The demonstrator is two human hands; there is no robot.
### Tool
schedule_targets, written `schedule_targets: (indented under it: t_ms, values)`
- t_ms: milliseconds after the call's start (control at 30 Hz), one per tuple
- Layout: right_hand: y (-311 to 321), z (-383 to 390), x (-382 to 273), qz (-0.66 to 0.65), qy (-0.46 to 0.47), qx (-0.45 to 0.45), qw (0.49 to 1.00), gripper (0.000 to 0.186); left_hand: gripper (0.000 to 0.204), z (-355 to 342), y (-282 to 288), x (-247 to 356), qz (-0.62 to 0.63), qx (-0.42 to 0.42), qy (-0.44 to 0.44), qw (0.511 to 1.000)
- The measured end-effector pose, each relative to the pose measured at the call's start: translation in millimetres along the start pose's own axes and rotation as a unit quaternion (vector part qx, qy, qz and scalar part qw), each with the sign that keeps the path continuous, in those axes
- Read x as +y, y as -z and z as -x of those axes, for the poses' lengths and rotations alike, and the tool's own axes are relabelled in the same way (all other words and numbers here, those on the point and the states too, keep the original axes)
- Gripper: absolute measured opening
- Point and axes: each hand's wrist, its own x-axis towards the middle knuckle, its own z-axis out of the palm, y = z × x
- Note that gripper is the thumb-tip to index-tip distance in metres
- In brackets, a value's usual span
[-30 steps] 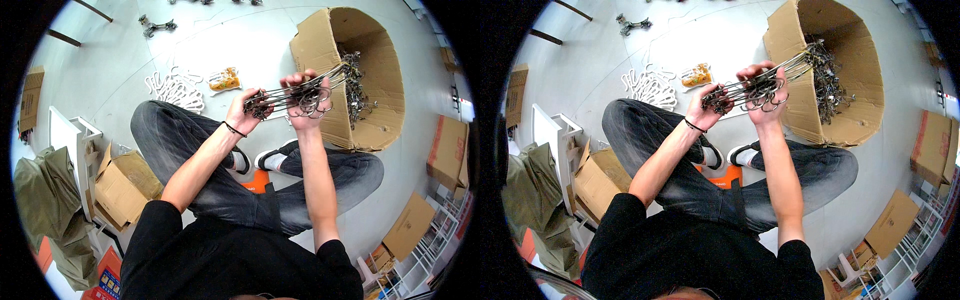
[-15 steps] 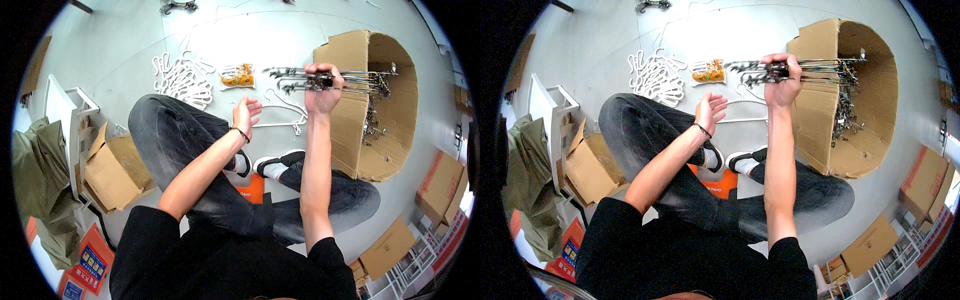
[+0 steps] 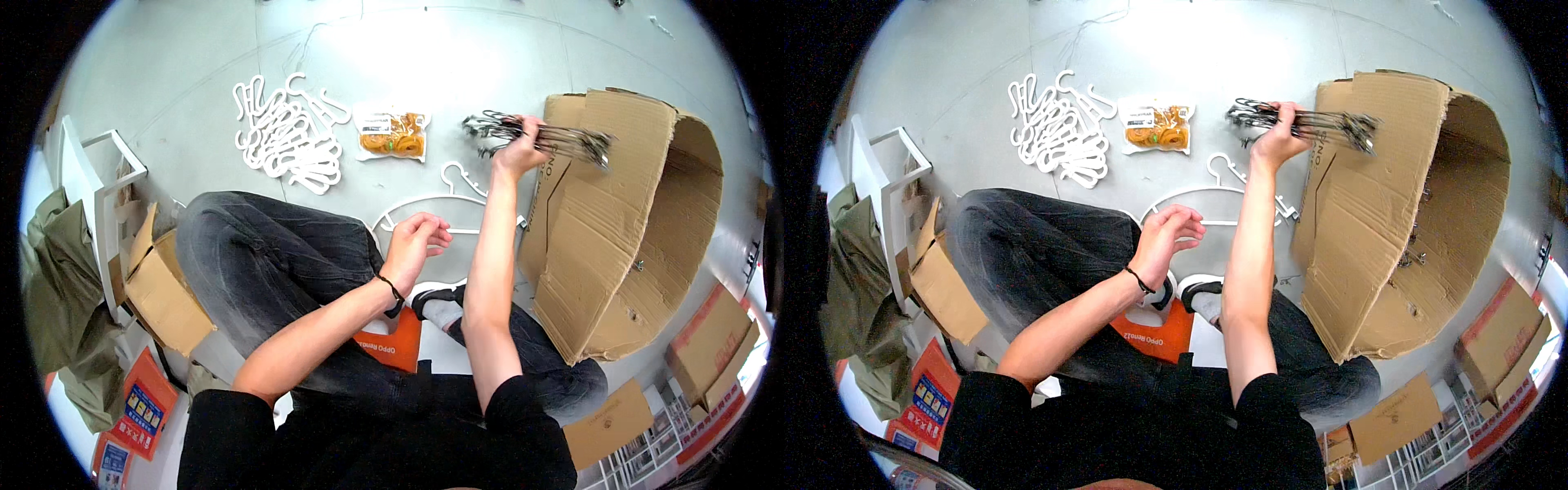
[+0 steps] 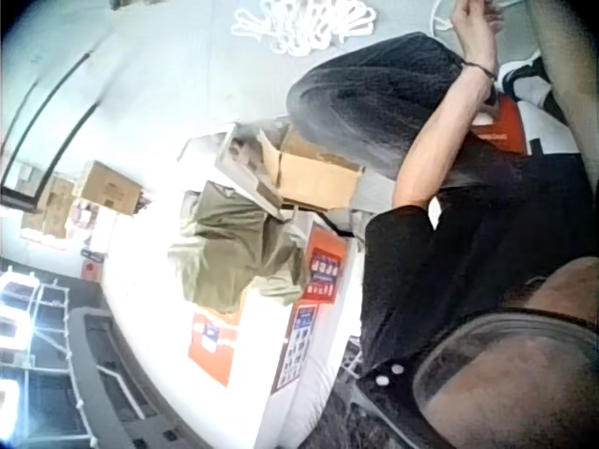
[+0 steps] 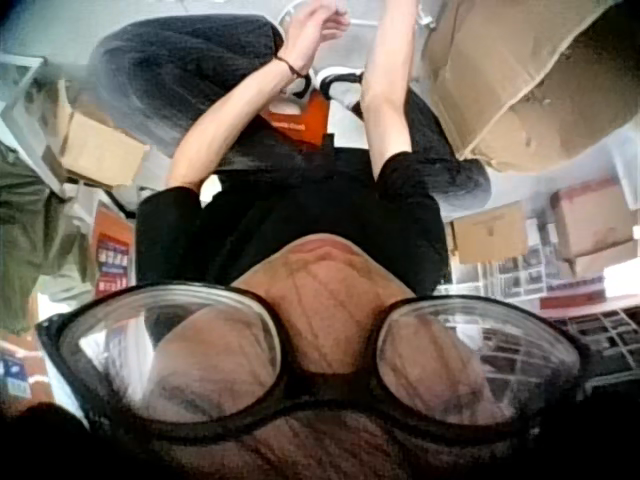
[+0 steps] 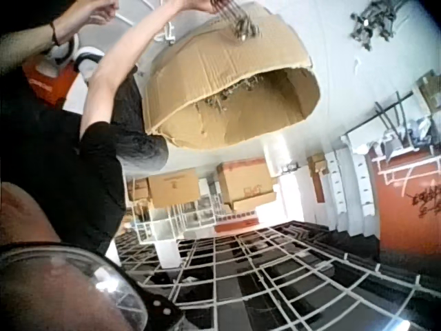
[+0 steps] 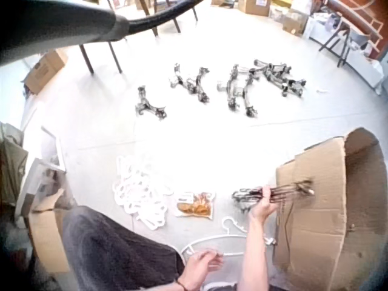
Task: The person sorts metal hardware components from a cardboard box, picking up tangled bundles of metal rods and hooks. They separate the items by hand and place them into piles on the floor and on a nearby table.
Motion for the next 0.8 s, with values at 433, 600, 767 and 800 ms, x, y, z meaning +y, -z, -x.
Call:
schedule_targets:
  t_ms: [433,600,767,800]
  values:
    - [7.8,26.3,15.2,0.084,0.074,-0.097,0.989,0.007,0.021,-9.7,-1.0,3.9,-0.027,-0.006,-0.080,0.996]
    - [-4.3,24.4,-4.7,0.084,-0.013,-0.032,0.996,0.010,0.026,-24.3,13.1,9.3,-0.140,0.066,-0.207,0.966]
    - [-10.1,43.7,-109.7,-0.106,-0.190,-0.105,0.970,0.009,0.080,-4.5,-0.5,59.5,-0.436,0.102,-0.447,0.774]
    - [-6.9,49.8,-127.6,-0.125,-0.247,-0.126,0.953,0.010,0.090,3.1,-4.5,65.5,-0.500,0.071,-0.452,0.736]
